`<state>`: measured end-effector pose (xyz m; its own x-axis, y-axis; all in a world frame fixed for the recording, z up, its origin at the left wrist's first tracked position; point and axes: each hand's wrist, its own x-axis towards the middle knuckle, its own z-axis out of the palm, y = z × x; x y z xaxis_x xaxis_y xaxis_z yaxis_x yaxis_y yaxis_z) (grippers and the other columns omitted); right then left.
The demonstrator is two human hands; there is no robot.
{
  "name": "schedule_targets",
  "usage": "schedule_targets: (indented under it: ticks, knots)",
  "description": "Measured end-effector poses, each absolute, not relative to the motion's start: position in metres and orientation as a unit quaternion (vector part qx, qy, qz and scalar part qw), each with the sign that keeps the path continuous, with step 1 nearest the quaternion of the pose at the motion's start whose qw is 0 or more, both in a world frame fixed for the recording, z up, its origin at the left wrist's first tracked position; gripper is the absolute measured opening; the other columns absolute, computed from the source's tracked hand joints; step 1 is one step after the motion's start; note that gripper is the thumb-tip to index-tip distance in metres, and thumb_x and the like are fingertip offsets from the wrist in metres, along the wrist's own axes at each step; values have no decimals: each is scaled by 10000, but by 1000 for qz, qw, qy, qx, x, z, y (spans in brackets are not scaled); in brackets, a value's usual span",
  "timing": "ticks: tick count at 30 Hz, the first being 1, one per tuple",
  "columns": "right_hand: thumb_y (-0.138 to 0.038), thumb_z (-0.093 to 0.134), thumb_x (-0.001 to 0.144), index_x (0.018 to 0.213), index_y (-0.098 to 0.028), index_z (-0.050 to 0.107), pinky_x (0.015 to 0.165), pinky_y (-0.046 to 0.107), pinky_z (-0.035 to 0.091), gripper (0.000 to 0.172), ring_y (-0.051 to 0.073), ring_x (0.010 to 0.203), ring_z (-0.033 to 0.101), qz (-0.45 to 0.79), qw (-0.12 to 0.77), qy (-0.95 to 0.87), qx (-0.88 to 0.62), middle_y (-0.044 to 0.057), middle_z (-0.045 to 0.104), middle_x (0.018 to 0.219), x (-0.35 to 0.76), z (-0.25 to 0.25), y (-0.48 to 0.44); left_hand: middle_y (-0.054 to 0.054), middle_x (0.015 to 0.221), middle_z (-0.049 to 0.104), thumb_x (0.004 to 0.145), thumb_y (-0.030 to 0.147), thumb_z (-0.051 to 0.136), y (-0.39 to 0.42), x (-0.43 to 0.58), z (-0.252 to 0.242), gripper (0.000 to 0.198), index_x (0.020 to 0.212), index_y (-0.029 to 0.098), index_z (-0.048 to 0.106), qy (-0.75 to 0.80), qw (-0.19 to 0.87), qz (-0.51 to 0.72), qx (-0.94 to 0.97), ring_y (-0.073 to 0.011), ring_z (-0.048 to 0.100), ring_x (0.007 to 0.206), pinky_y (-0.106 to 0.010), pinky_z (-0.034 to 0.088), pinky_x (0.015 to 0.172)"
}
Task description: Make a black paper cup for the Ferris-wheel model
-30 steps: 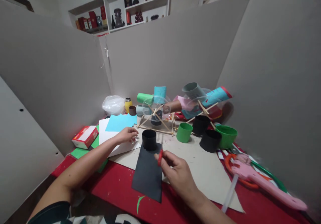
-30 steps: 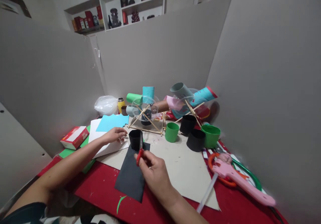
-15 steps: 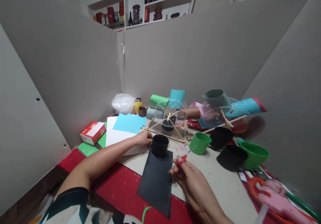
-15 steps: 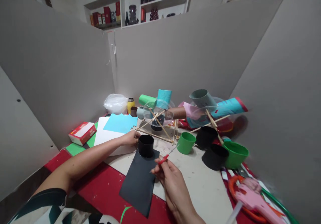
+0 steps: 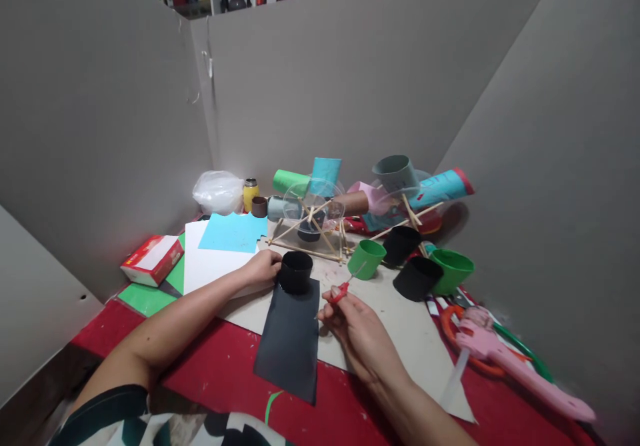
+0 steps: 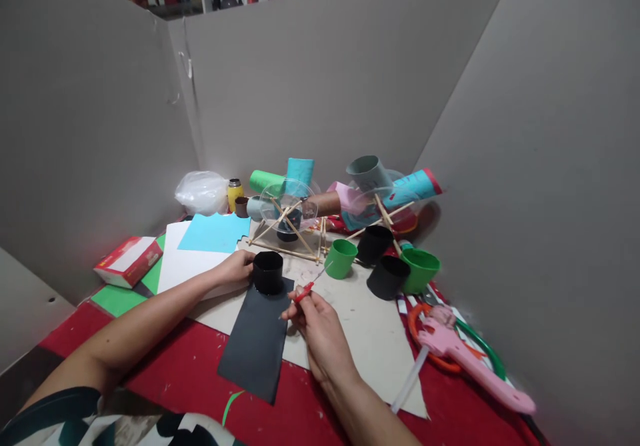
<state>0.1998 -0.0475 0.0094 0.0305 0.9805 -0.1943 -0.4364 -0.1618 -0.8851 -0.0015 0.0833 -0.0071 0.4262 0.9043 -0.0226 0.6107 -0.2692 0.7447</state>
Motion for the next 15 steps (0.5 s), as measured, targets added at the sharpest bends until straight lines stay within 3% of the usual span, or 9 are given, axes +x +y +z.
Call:
schedule_targets:
  ticks: [9, 15]
  knots:
    - [-600, 855, 551, 754, -173, 672, 599, 196, 459, 508, 120, 591, 596, 628, 571, -304, -432, -32, 610, 551, 200, 7, -44, -74, 1108, 637, 936, 361, 581, 81, -3, -6, 308, 1151, 142, 600, 513, 449, 185, 708, -191, 644, 927, -378, 562, 793]
    - [-576, 872, 539, 745, -168, 673, 592, 200, 446, 498, 122, 582, 594, 638, 563, -308, -426, -28, 610, 549, 200, 6, -43, 14, 710, 604, 937, 368, 566, 77, -2, -1, 249, 922, 124, 616, 501, 532, 208, 650, -87, 553, 538, -232, 490, 527]
